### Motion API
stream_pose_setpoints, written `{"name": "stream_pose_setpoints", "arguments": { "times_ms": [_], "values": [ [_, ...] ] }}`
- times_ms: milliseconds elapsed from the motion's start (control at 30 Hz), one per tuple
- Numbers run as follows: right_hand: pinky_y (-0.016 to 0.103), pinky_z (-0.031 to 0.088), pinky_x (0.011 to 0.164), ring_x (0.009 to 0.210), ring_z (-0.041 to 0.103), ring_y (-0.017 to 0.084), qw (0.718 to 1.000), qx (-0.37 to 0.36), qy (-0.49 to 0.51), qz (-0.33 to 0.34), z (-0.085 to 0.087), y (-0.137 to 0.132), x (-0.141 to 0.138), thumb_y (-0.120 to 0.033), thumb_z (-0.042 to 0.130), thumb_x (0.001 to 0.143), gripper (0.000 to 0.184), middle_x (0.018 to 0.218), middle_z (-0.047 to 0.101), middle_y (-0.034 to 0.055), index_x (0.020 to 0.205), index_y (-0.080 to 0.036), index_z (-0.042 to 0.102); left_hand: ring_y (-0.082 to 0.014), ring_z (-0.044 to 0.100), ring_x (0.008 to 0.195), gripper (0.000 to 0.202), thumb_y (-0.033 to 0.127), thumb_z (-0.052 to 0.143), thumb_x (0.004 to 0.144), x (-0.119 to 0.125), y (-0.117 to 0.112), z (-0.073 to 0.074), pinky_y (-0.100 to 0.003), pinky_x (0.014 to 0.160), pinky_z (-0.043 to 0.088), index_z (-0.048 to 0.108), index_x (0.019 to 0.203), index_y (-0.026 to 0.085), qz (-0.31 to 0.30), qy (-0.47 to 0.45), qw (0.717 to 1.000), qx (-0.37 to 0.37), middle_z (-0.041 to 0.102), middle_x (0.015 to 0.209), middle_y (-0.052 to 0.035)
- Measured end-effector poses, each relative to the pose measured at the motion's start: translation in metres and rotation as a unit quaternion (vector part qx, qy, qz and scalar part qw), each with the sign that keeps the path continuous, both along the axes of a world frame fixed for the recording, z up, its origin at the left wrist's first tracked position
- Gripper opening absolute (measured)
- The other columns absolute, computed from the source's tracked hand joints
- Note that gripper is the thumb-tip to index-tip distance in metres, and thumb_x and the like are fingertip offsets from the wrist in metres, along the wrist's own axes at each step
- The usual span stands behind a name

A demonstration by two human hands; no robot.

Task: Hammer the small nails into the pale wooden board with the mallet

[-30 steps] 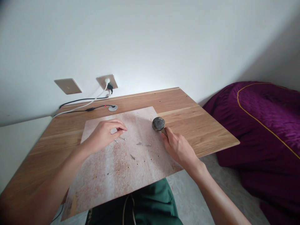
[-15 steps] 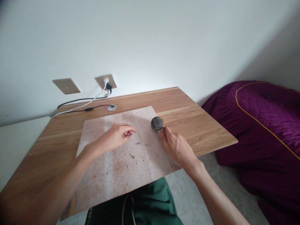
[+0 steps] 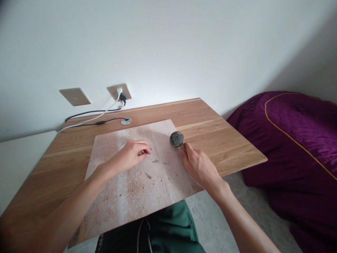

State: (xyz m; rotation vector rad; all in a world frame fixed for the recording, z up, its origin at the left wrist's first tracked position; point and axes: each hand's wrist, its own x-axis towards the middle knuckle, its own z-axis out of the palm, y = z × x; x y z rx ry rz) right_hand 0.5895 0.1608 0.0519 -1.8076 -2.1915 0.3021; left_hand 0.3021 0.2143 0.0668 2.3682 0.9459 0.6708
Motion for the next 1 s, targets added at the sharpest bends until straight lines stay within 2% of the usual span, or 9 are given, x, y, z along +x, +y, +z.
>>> {"name": "stream_pose_setpoints", "arguments": {
  "times_ms": [133, 267, 333, 467, 733, 900, 1000],
  "values": [
    [0.031, 0.035, 0.058, 0.071, 0.071, 0.025, 1.000, -0.002, 0.001, -0.002, 0.000, 0.000, 0.000, -0.041, 0.033, 0.110, 0.027, 0.076, 0.072, 0.0071, 0.102, -0.023, 0.052, -0.0161, 0.070, 0.078, 0.025, -0.004, 0.060, 0.086, 0.000, -0.001, 0.002, -0.030, 0.076, 0.055, 0.072, 0.081, 0.018, -0.008, 0.022, 1.000, 0.010, 0.074, 0.088, -0.0030],
    [0.031, 0.035, 0.058, 0.069, 0.071, 0.025, 1.000, 0.000, -0.002, -0.005, 0.001, -0.001, 0.000, -0.041, 0.033, 0.110, 0.028, 0.076, 0.072, 0.0071, 0.102, -0.023, 0.052, -0.0162, 0.073, 0.079, 0.035, -0.002, 0.061, 0.088, -0.003, 0.000, 0.006, -0.029, 0.075, 0.056, 0.074, 0.111, 0.021, 0.008, 0.037, 0.999, -0.033, 0.077, 0.092, -0.0018],
    [0.032, 0.035, 0.059, 0.069, 0.071, 0.025, 1.000, 0.004, -0.004, -0.004, 0.001, -0.001, 0.000, -0.040, 0.033, 0.110, 0.027, 0.076, 0.071, 0.0072, 0.101, -0.023, 0.052, -0.0162, 0.074, 0.080, 0.041, -0.002, 0.061, 0.087, -0.004, 0.002, 0.007, -0.028, 0.076, 0.056, 0.072, 0.119, 0.021, 0.016, 0.053, 0.997, -0.050, 0.078, 0.093, -0.0022],
    [0.032, 0.035, 0.059, 0.069, 0.071, 0.025, 1.000, 0.004, -0.005, -0.005, 0.001, -0.001, -0.001, -0.039, 0.033, 0.110, 0.026, 0.077, 0.071, 0.0073, 0.101, -0.023, 0.050, -0.0161, 0.074, 0.081, 0.036, -0.002, 0.061, 0.087, -0.001, 0.004, 0.006, -0.028, 0.078, 0.057, 0.072, 0.112, 0.020, 0.012, 0.061, 0.996, -0.060, 0.078, 0.094, -0.0026],
    [0.031, 0.034, 0.058, 0.067, 0.070, 0.024, 1.000, -0.005, 0.001, -0.008, 0.001, 0.000, 0.000, -0.042, 0.033, 0.110, 0.027, 0.073, 0.069, 0.0056, 0.097, -0.025, 0.048, -0.0145, 0.070, 0.078, 0.021, 0.001, 0.065, 0.083, 0.002, 0.004, 0.006, -0.028, 0.076, 0.057, 0.069, 0.093, 0.018, 0.006, -0.003, 0.995, -0.095, 0.075, 0.089, -0.0004],
    [0.031, 0.034, 0.058, 0.068, 0.070, 0.025, 1.000, -0.005, 0.001, -0.010, 0.002, -0.001, -0.001, -0.041, 0.033, 0.110, 0.027, 0.075, 0.070, 0.0062, 0.097, -0.024, 0.049, -0.0156, 0.072, 0.081, 0.023, 0.008, 0.072, 0.083, -0.008, 0.007, 0.016, -0.029, 0.078, 0.059, 0.070, 0.104, 0.019, 0.055, -0.041, 0.988, -0.141, 0.076, 0.089, -0.0005],
    [0.031, 0.034, 0.058, 0.066, 0.070, 0.024, 1.000, 0.001, 0.001, -0.008, 0.002, -0.001, -0.002, -0.041, 0.033, 0.110, 0.027, 0.073, 0.070, 0.0057, 0.097, -0.024, 0.049, -0.0160, 0.074, 0.079, 0.025, 0.008, 0.072, 0.085, -0.011, 0.006, 0.019, -0.029, 0.075, 0.057, 0.070, 0.107, 0.021, 0.069, -0.015, 0.989, -0.133, 0.077, 0.086, 0.0005]
  ]
}}
